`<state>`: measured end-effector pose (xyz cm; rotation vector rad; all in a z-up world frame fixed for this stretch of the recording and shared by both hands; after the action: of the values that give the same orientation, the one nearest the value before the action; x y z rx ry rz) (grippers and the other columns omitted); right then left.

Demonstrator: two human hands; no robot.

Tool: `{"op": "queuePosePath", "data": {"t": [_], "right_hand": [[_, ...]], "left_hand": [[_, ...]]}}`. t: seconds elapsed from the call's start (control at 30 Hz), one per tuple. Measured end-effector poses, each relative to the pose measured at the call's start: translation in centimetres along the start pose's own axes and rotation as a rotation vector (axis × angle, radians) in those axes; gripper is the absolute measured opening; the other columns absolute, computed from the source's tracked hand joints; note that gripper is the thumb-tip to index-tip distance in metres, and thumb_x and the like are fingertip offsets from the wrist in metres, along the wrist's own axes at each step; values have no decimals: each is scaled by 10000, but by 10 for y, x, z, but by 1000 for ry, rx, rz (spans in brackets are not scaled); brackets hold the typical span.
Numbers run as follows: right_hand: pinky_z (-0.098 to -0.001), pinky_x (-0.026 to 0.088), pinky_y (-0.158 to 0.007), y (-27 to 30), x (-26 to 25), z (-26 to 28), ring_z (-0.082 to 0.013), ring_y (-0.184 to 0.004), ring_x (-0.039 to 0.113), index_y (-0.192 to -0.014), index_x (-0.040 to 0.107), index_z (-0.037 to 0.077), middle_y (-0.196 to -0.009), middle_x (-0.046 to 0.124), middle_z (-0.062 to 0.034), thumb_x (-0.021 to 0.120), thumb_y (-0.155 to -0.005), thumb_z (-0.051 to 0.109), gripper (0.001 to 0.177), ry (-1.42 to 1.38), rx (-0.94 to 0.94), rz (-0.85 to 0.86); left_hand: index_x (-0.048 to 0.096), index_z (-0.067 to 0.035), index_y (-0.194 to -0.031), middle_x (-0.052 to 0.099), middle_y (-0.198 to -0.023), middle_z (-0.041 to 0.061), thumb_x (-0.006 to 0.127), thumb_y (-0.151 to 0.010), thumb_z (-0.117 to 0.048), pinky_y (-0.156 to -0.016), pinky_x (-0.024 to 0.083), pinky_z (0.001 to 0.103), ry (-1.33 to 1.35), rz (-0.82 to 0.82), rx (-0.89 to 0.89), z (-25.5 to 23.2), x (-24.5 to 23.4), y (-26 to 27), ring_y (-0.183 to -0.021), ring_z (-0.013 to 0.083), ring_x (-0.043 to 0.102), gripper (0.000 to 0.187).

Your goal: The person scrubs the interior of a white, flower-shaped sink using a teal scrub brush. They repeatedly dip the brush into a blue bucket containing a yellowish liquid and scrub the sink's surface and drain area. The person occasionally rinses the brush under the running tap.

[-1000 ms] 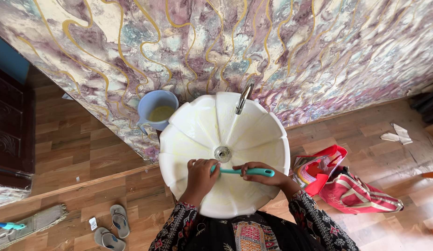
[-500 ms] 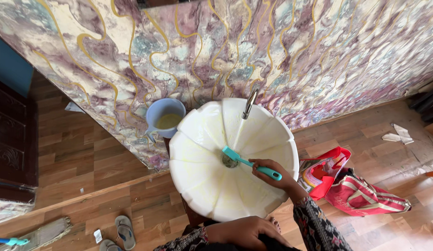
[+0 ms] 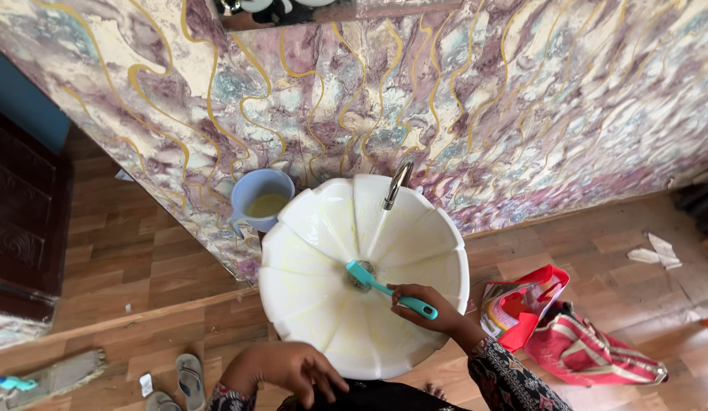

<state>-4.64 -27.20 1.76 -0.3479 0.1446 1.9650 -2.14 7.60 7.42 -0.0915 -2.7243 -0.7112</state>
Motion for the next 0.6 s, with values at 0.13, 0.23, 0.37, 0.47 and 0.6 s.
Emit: {"op": "queuePosePath", "data": {"t": [0.13,0.23,0.37,0.47,0.6], "right_hand": [[-426,499,-969,-11,-11,18,-304,-1299,629,-1014,667,78,-1125,696,-66,753,-902,169,168,298,100,18],[-455,460,-998,-11,-16,19,-316,-1210,648,-1008,692,120,-1357,637,-56,792,-881,198,179,650,149,-7],[-474,496,-1045,-12,-17,-13,-377,-1363,573,-1026,653,73,-1199,669,-185,808,-900,187,230,6,-48,136],[-471,535,-1126,-9,-23,-25,-359,-1333,646,-1052,699,87,-1135,746,-129,763,-981,227,170,-32,-194,96],[-542,418,-963,-10,-14,-1,-425,-1264,567,-1036,755,145,-1439,590,-163,845,-822,269,263,767,172,-268]], "left_hand": [[747,-95,-1228,793,-1146,51,676,-966,-368,-949,548,310,-231,-868,262,-4,-23,-45,-1059,138,718,385],[737,-75,-1143,787,-1096,108,668,-940,-383,-896,563,361,-364,-1471,323,0,-49,-87,-1038,226,740,376],[748,-73,-993,763,-935,128,664,-937,-301,-781,544,437,-766,-1831,214,14,-58,-115,-854,320,725,250],[754,-95,-860,747,-789,92,670,-925,-300,-687,526,456,-687,-1868,121,20,-56,-117,-738,308,708,231],[720,-96,-814,707,-740,82,654,-948,-299,-627,517,442,-745,-1902,126,23,-59,-112,-696,305,676,252]]}}
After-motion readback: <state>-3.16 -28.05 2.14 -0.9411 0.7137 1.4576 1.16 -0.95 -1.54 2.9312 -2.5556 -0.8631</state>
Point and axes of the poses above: each hand's wrist, its own y-axis away from the middle knuckle, its own x-axis out of the palm, z = x × y, the point moved 1 cm from there along -y, towards the middle knuckle
